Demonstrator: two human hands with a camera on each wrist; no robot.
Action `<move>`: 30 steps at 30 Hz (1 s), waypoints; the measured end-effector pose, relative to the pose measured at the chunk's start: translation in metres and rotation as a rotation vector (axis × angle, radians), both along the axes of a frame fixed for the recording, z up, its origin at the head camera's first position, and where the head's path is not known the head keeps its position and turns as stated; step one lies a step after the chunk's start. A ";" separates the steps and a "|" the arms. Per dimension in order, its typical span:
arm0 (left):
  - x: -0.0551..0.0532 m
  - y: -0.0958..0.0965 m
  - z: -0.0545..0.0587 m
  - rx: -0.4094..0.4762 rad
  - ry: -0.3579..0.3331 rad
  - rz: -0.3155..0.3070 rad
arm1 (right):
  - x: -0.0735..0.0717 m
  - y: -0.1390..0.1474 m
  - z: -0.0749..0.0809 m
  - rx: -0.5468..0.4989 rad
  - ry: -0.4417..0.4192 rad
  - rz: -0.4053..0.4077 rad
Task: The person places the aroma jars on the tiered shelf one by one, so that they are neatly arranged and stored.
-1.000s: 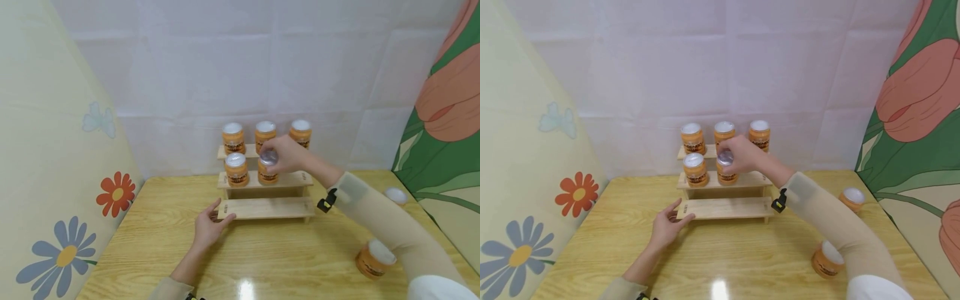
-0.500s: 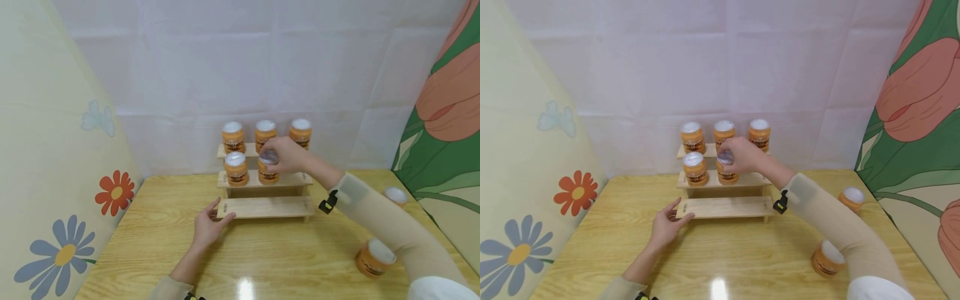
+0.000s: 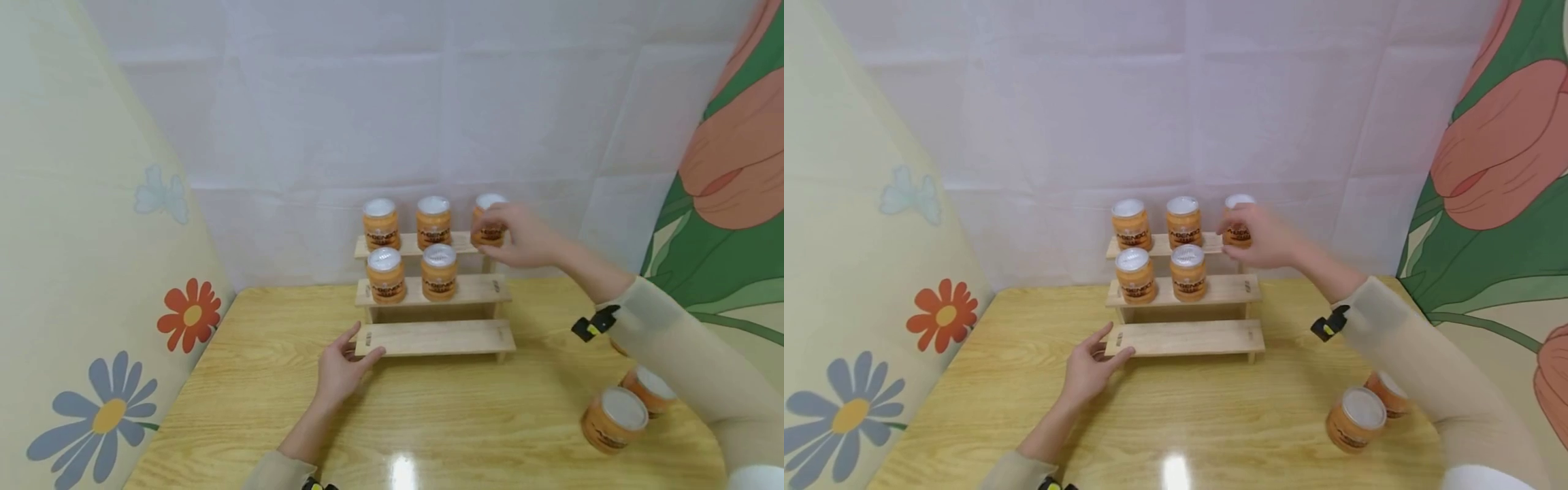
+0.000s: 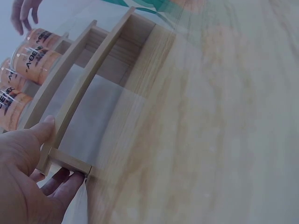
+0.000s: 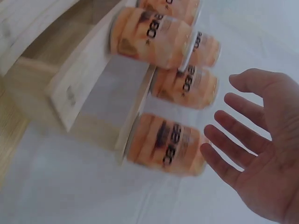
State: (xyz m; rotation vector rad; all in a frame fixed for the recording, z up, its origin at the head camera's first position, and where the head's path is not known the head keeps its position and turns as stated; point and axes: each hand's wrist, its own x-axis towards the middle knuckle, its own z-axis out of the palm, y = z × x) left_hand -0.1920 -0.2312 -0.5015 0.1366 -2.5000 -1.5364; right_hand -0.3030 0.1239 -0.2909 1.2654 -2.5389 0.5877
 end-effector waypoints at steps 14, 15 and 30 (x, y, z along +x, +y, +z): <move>0.000 -0.005 -0.003 0.003 -0.001 0.004 | 0.032 0.080 -0.005 0.187 -0.071 -0.083; 0.000 -0.005 -0.003 0.006 -0.002 0.004 | 0.035 0.084 -0.007 0.193 -0.070 -0.081; 0.001 -0.002 0.000 -0.001 -0.008 0.013 | 0.075 0.132 -0.046 0.298 -0.214 -0.089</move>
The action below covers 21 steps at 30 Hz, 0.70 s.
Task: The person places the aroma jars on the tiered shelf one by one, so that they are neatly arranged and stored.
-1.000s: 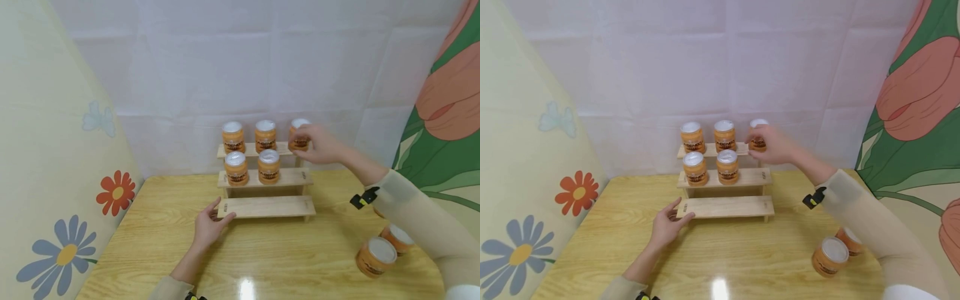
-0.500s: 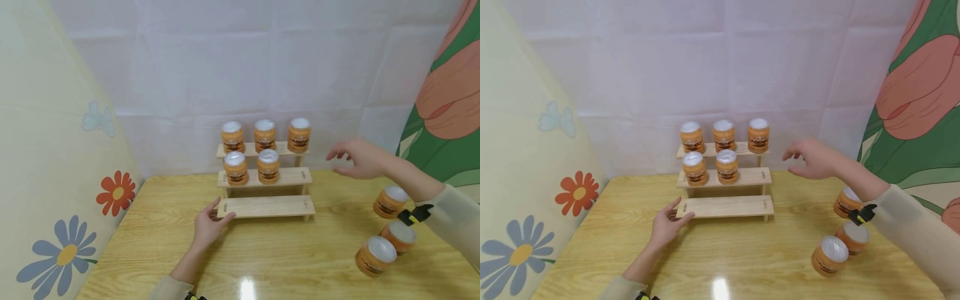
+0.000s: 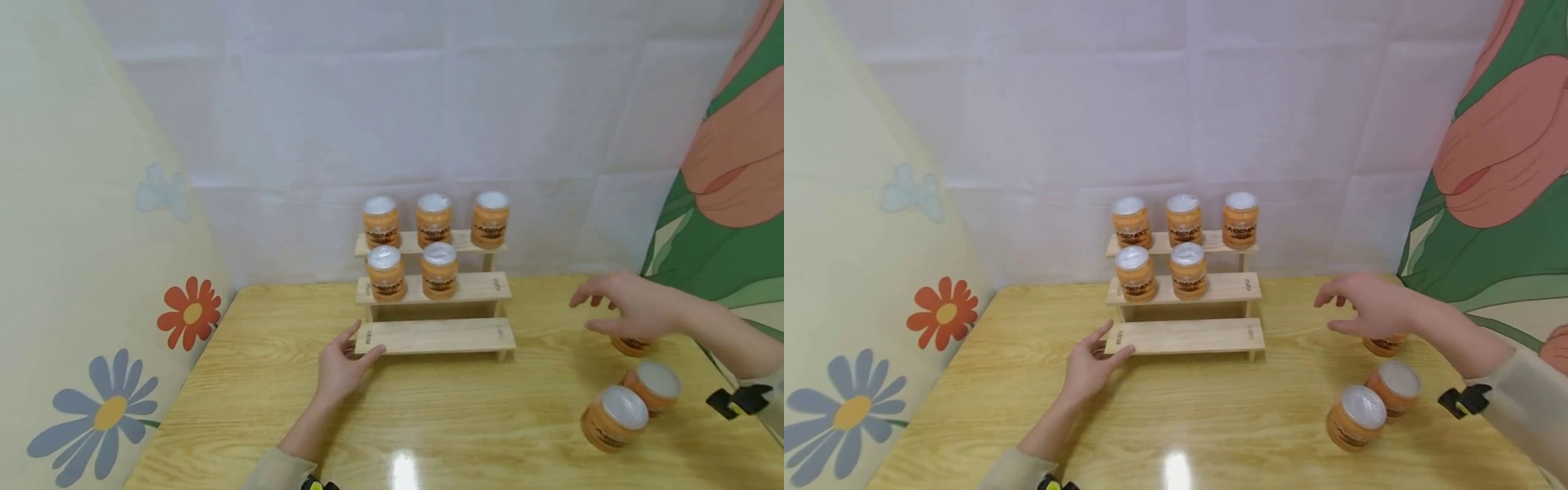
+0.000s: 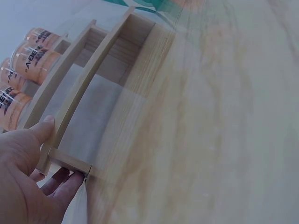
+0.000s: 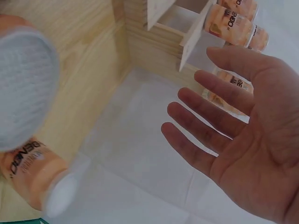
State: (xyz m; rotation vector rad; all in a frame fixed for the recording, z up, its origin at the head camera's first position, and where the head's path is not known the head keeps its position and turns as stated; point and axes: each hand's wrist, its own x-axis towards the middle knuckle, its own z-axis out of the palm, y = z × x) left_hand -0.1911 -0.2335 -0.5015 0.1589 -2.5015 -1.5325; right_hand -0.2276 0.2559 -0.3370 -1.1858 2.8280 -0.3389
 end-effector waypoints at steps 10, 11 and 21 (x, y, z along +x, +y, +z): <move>0.000 0.001 -0.001 -0.001 0.029 0.001 | 0.015 0.009 -0.026 0.006 -0.089 0.102; 0.000 0.001 -0.002 -0.001 0.026 0.001 | 0.017 0.009 -0.028 0.012 -0.110 0.106; -0.001 -0.001 -0.002 0.000 0.008 0.000 | 0.032 0.007 -0.043 0.082 -0.421 0.122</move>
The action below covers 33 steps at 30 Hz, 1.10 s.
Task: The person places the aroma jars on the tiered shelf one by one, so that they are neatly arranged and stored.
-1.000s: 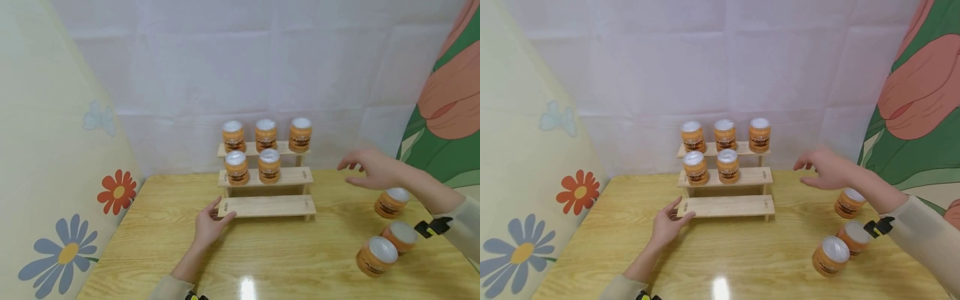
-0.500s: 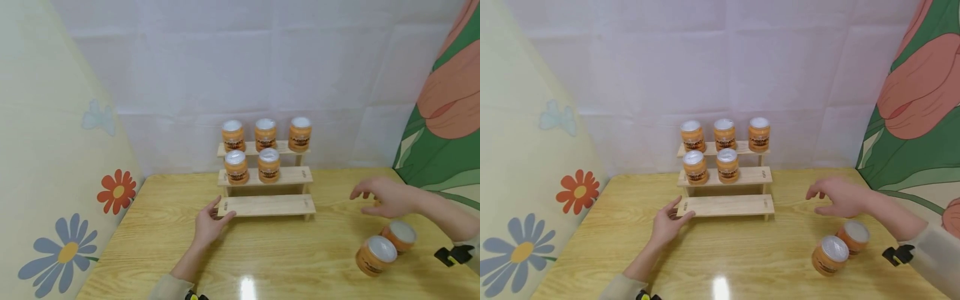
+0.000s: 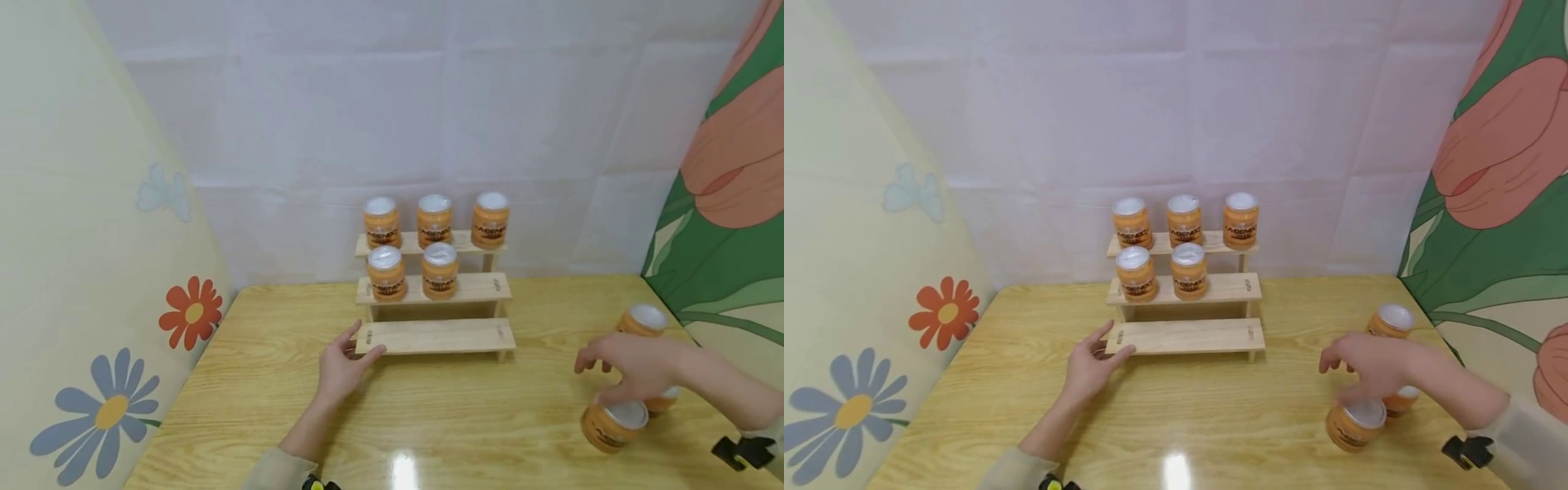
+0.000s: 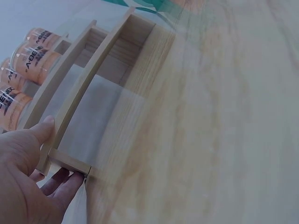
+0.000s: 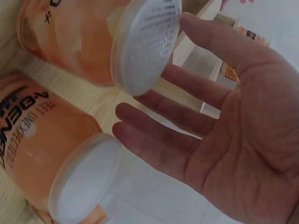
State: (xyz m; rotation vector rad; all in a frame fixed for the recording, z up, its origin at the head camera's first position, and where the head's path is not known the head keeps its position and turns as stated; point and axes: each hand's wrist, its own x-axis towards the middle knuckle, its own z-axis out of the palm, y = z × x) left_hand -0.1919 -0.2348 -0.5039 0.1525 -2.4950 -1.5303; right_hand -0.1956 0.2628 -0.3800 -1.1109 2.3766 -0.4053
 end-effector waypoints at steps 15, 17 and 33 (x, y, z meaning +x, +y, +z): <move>-0.001 0.000 -0.002 0.015 0.011 -0.007 | 0.020 -0.017 0.003 0.232 -0.094 -0.156; -0.001 0.000 -0.003 0.020 0.009 -0.009 | 0.021 -0.018 0.004 0.250 -0.086 -0.173; -0.002 0.000 -0.001 0.030 -0.012 -0.003 | -0.005 -0.006 0.029 -0.039 0.038 -0.024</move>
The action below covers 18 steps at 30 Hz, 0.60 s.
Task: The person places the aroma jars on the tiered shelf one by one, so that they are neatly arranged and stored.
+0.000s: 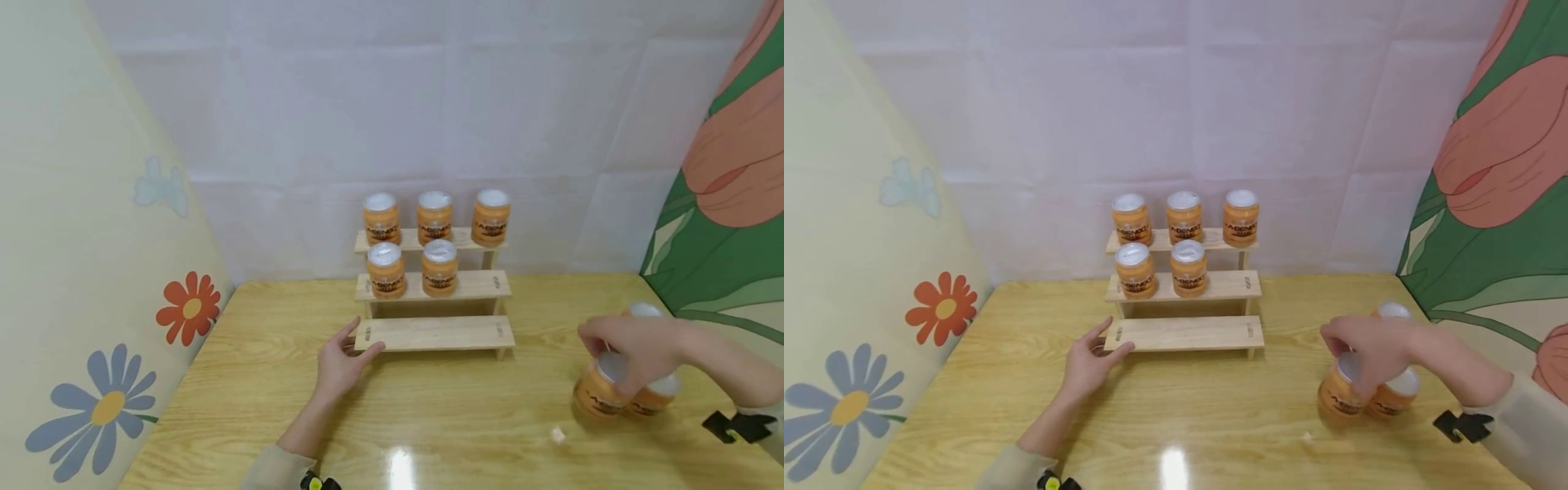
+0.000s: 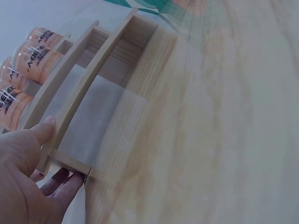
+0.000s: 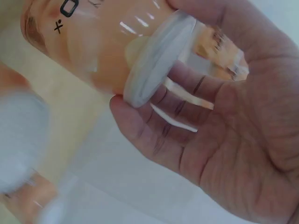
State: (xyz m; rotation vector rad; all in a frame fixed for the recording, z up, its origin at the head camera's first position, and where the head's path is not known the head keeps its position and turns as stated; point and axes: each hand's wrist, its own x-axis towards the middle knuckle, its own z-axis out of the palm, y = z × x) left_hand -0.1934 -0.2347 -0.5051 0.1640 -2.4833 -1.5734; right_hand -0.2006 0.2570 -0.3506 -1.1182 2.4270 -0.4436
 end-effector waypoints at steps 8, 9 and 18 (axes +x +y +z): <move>-0.001 0.001 0.001 -0.009 0.007 -0.005 | -0.018 0.000 0.050 -0.019 0.093 -0.074; -0.001 0.001 0.001 -0.009 0.006 -0.004 | -0.020 -0.001 0.054 -0.016 0.125 -0.079; 0.000 -0.001 0.001 0.002 -0.004 0.000 | -0.046 -0.020 0.082 -0.030 0.286 -0.063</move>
